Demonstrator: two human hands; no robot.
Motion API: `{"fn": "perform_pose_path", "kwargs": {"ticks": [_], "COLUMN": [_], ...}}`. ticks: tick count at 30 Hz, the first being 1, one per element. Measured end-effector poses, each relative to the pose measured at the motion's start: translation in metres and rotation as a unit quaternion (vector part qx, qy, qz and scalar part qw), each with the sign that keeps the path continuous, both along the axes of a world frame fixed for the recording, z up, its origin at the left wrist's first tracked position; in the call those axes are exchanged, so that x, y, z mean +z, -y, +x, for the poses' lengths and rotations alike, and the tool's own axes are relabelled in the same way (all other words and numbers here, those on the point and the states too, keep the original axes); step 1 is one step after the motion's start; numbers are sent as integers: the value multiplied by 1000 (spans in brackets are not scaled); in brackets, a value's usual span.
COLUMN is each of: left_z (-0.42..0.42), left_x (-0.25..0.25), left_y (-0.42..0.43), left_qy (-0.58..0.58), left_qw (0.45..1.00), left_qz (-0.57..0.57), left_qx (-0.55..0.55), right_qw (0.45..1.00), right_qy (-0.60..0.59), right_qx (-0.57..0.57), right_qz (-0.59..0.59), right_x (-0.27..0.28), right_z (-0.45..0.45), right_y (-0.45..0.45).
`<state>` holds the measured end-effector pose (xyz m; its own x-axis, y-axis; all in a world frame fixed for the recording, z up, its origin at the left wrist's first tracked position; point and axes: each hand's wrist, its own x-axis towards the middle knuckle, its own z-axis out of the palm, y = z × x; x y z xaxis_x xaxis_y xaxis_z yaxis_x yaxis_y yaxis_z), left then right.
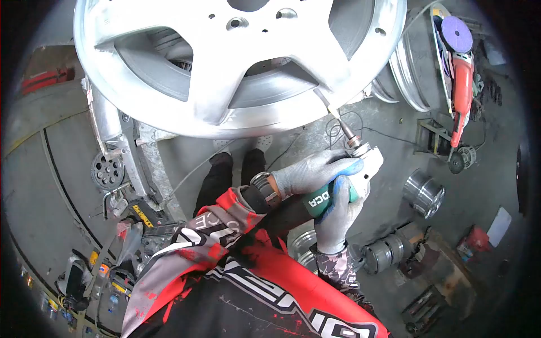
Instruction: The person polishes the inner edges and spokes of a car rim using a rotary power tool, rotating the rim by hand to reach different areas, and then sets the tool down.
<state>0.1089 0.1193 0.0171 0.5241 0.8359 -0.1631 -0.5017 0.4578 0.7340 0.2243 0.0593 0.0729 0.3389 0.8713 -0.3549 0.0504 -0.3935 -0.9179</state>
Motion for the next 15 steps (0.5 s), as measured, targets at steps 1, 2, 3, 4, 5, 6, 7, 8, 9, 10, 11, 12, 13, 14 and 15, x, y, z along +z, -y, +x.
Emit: {"fn": "perform_pose_path", "kwargs": {"ticks": [1, 2, 3, 4, 5, 6, 7, 8, 9, 10, 11, 12, 13, 14, 15], "left_z": [-1, -2, -5, -8, -9, -13, -17, -23, -31, -39, -49, -60, -68, -69, -74], "left_x": [-1, -1, -1, -3, -6, -8, -9, -11, -10, -9, -6, 0, 5, -4, -2], "left_y": [1, 3, 6, 10, 16, 22, 28, 35, 41, 46, 52, 56, 60, 71, 77], "left_qy": [1, 13, 25, 24, 31, 38, 36, 5, -26, -11, -13, -51, -89, -110, -112], "left_qw": [1000, 1000, 999, 999, 998, 997, 997, 997, 997, 997, 997, 994, 990, 990, 990], "left_qz": [1, -10, -20, -20, -44, -68, -69, -70, -71, -71, -71, -84, -96, -81, -81], "left_qx": [2, -4, -11, -11, -18, -25, -26, -25, -25, -30, -31, -44, -58, -37, -37], "right_qw": [1000, 1000, 1000, 1000, 1000, 1000, 1000, 1000, 1000, 999, 998, 999, 999, 997, 995], "right_qy": [16, 16, 19, 22, 21, 1, -19, 2, 0, 20, 40, -41, -44, -51, -58], "right_qx": [3, 3, 8, 12, 12, 6, 0, 19, 17, 37, 57, 17, 16, 17, 18], "right_qz": [6, 6, 10, 14, 13, 3, -7, -5, -5, -1, 4, -24, -24, -52, -80], "right_x": [-1, -2, -3, -3, -3, -1, 0, -4, -7, -8, -10, -4, -7, -10, -11], "right_z": [1, 0, -3, -7, -12, -19, -25, -25, -29, -35, -41, -52, -55, -57, -60], "right_y": [0, 1, 5, 9, 13, 17, 22, 30, 39, 48, 55, 54, 60, 69, 73]}}
